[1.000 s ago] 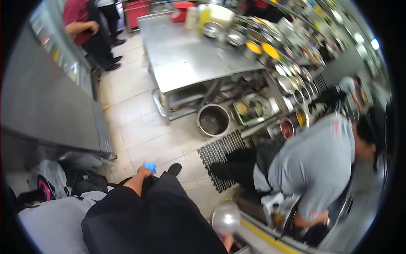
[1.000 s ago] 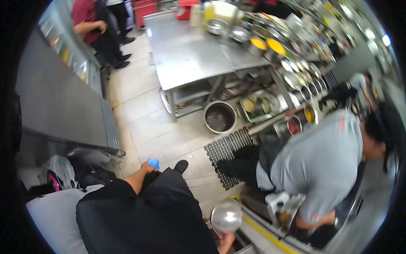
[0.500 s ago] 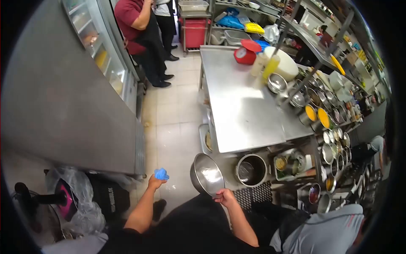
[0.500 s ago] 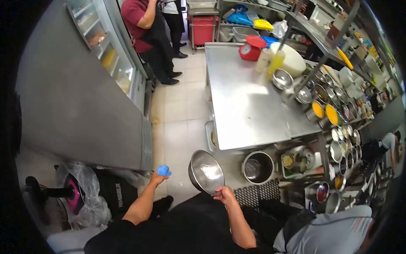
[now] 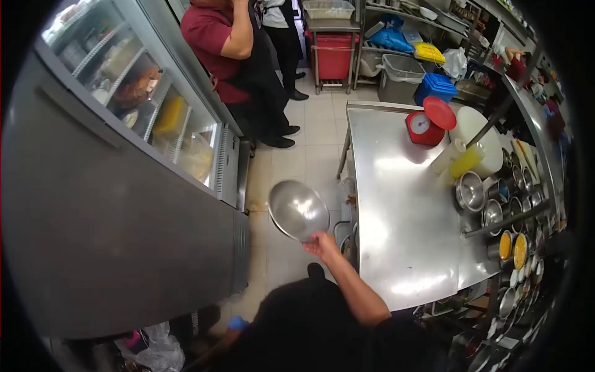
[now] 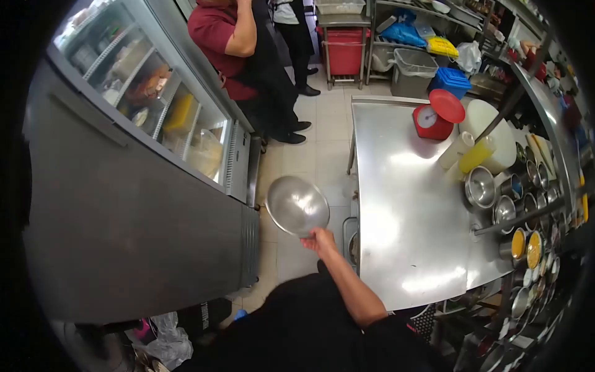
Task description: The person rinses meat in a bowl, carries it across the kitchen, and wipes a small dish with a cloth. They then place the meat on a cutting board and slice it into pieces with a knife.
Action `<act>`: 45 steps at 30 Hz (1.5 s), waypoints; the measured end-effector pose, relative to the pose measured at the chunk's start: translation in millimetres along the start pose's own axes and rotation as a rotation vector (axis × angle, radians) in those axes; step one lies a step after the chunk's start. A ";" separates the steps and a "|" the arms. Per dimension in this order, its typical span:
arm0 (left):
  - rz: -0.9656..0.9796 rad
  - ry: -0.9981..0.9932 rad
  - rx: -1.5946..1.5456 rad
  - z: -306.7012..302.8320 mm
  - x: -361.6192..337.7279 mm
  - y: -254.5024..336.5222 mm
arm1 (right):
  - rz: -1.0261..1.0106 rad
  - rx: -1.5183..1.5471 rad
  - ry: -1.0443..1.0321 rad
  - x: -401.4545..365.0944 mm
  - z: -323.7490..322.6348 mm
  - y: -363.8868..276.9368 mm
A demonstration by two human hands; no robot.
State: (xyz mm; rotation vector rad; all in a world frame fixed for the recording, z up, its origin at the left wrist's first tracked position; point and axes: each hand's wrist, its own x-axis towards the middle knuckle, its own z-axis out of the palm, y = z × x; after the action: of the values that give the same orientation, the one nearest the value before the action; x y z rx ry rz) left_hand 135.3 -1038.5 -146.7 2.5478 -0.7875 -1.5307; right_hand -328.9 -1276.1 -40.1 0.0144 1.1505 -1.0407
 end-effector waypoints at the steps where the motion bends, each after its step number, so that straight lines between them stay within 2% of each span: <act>1: -0.002 0.002 -0.033 5.7 -4.1 6.1 | -0.052 -0.057 0.030 8.9 11.0 -24.0; 7: -0.054 -0.046 -0.119 41.6 18.5 66.0 | -0.378 -0.227 0.130 96.4 60.0 -157.2; 11: -0.019 -0.112 -0.103 55.8 90.9 151.0 | -0.390 -0.309 0.229 148.5 71.8 -227.6; 14: 0.091 -0.167 -0.078 59.2 169.3 252.1 | -0.403 -0.290 0.286 177.5 87.1 -274.1; 17: 0.316 -0.221 -0.094 59.3 259.9 392.2 | -0.390 -0.240 0.323 183.2 100.5 -330.1; 18: 0.389 -0.241 -0.099 59.8 287.2 444.8 | -0.460 -0.218 0.343 178.0 106.6 -348.1; 21: 0.382 -0.257 0.018 59.7 283.1 644.1 | -0.577 -0.161 0.428 173.2 98.6 -399.0; 23: 0.438 -0.254 0.144 71.1 286.0 749.6 | -0.578 -0.200 0.514 166.2 81.9 -431.0; 25: 0.469 -0.219 0.084 93.0 267.9 840.1 | -0.631 -0.114 0.569 176.3 51.8 -455.5; 26: 0.389 -0.252 0.126 100.7 260.6 880.8 | -0.648 -0.099 0.631 180.6 39.8 -470.5; 28: 0.431 -0.224 0.178 115.0 280.0 910.4 | -0.663 -0.080 0.684 187.5 13.8 -490.0; 30: 0.536 -0.064 0.438 142.0 301.1 962.6 | -0.667 0.026 0.784 205.8 -16.8 -529.4; 31: 0.389 -0.087 0.427 146.3 272.0 986.5 | -0.657 0.030 0.833 212.8 -36.1 -538.1; 32: 0.602 -0.076 0.476 156.6 313.3 987.0 | -0.685 0.069 0.877 215.3 -49.1 -546.5; 34: 0.460 -0.053 0.504 168.7 268.9 1031.0 | -0.751 0.165 0.971 215.6 -63.1 -561.2; 35: 0.541 -0.177 0.523 170.8 274.0 1050.6 | -0.789 0.209 1.021 212.3 -68.3 -568.8; 38: 0.603 -0.248 0.546 180.8 264.7 1098.4 | -0.795 0.376 1.148 184.5 -63.7 -603.5; 41: 0.704 -0.322 0.763 213.9 335.6 1134.8 | -0.888 0.380 1.299 174.4 -86.4 -628.6; 44: 0.929 -0.414 0.992 264.4 400.8 1179.0 | -0.919 0.264 1.436 159.5 -101.0 -688.3; 45: 1.008 -0.446 1.051 279.8 405.3 1194.0 | -1.031 0.190 1.490 157.0 -98.3 -718.1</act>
State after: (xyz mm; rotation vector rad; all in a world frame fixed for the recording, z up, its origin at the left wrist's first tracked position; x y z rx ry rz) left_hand -415.1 -2202.8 -244.2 1.4332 -2.9078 -1.4065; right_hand -884.6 -1732.7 140.9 0.4529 2.5139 -2.1820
